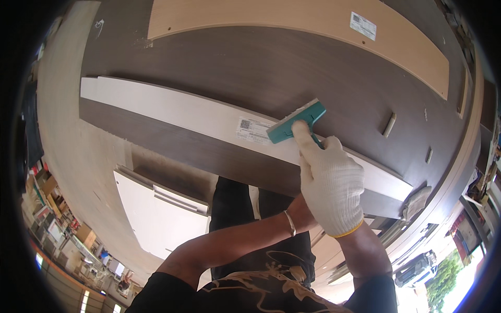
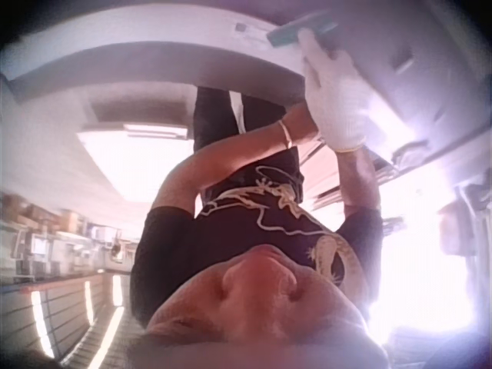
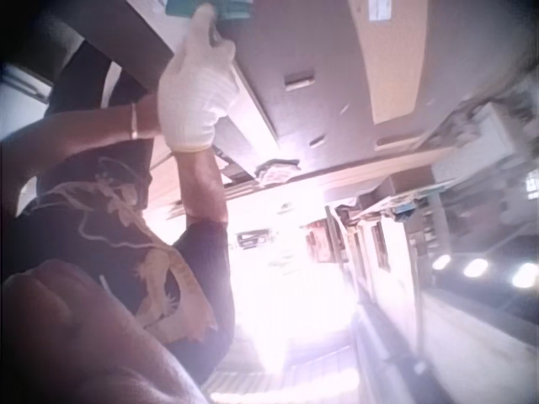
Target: The person scrapes labels off white wooden panels using a scraper, then wipes the panels with a cloth. The person also uses a spray gun to clean the surface of the panels.
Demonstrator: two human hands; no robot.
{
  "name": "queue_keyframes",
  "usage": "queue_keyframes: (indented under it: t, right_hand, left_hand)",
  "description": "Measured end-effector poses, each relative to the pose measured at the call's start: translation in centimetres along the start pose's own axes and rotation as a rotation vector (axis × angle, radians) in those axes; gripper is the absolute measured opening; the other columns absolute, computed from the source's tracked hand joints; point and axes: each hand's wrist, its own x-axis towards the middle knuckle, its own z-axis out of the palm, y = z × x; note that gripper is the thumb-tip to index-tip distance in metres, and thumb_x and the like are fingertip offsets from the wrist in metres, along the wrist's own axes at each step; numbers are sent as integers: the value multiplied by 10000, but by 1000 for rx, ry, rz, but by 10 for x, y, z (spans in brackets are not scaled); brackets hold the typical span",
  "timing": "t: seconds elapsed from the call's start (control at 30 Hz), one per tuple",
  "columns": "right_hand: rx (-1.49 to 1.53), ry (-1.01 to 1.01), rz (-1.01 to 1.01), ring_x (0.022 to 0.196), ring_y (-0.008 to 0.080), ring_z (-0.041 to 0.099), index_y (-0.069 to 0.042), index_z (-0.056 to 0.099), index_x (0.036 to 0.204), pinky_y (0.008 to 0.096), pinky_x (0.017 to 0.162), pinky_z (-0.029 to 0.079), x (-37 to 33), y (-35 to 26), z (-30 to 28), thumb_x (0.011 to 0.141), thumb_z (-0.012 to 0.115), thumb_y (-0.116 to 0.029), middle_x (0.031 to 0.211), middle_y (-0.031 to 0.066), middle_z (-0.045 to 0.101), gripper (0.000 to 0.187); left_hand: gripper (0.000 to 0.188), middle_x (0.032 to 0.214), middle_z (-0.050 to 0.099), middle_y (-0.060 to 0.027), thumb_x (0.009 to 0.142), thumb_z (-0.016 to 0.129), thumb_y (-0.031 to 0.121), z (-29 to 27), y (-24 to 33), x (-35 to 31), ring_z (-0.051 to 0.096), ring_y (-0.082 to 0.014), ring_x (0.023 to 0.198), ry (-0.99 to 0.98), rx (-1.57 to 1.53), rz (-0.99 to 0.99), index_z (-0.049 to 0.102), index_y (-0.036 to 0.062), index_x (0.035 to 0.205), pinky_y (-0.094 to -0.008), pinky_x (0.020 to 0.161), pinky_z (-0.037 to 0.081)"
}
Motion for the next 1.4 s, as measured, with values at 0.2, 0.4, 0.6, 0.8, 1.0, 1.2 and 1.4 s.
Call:
queue_keyframes:
  t: [0.2, 0.4, 0.6, 0.8, 1.0, 1.2, 1.4]
  right_hand:
    - [40, -72, 19, 703, 308, 681, -266, 648, 1394, 420, 616, 536, 7, -2, -10, 961, 669, -149, 839, 123, 627, 448]
    - [46, -51, 7, 693, 312, 673, -262, 645, 1403, 424, 618, 533, 5, 0, -6, 960, 669, -136, 834, 126, 622, 462]
    - [49, 4, -61, 662, 309, 672, -253, 631, 1410, 419, 594, 532, 5, -6, -2, 951, 673, -125, 851, 122, 629, 479]
    - [16, -48, -127, 658, 312, 680, -242, 620, 1403, 415, 580, 539, 25, -41, 8, 923, 689, -113, 873, 122, 643, 502]
    - [45, -118, 83, 607, 289, 662, -246, 661, 1388, 412, 561, 512, -2, -34, 5, 869, 733, -158, 845, 96, 641, 531]
    - [76, -37, 1, 603, 288, 645, -240, 667, 1388, 416, 600, 491, -17, -23, 14, 866, 731, -158, 842, 97, 634, 533]
    - [23, -126, -7, 601, 305, 651, -277, 586, 1452, 422, 588, 490, -7, -39, 9, 880, 712, -182, 827, 98, 608, 594]
  left_hand:
    - [339, 1282, 648, -89, 884, 658, 115, -7, 0, 1, 541, -259, 1327, 111, 136, 141, 690, 77, 1220, -392, 1206, 395]
    - [304, 1204, 671, -113, 905, 647, 140, -17, 6, 3, 594, -291, 1216, 61, 93, 102, 690, 58, 1194, -406, 1091, 454]
    - [358, 1356, 625, -111, 918, 619, 112, -16, 7, 6, 530, -275, 1344, -205, 0, -22, 661, 54, 1269, -381, 1204, 393]
    - [356, 1351, 632, -132, 985, 575, 130, -12, 7, 9, 565, -275, 1300, 252, -697, -56, 603, 48, 1331, -372, 1149, 434]
    - [391, 1372, 605, -127, 1020, 562, 152, -5, -4, 3, 545, -250, 1323, 2, -210, -5, 559, 61, 1400, -374, 1149, 434]
    - [440, 1434, 541, -123, 1029, 537, 206, 5, -9, 12, 494, -251, 1370, -2, -82, 66, 499, 68, 1445, -394, 1183, 390]
    - [494, 1495, 477, -120, 1037, 511, 260, 5, -6, 16, 442, -252, 1418, -2, -71, 81, 439, 75, 1489, -414, 1216, 347]
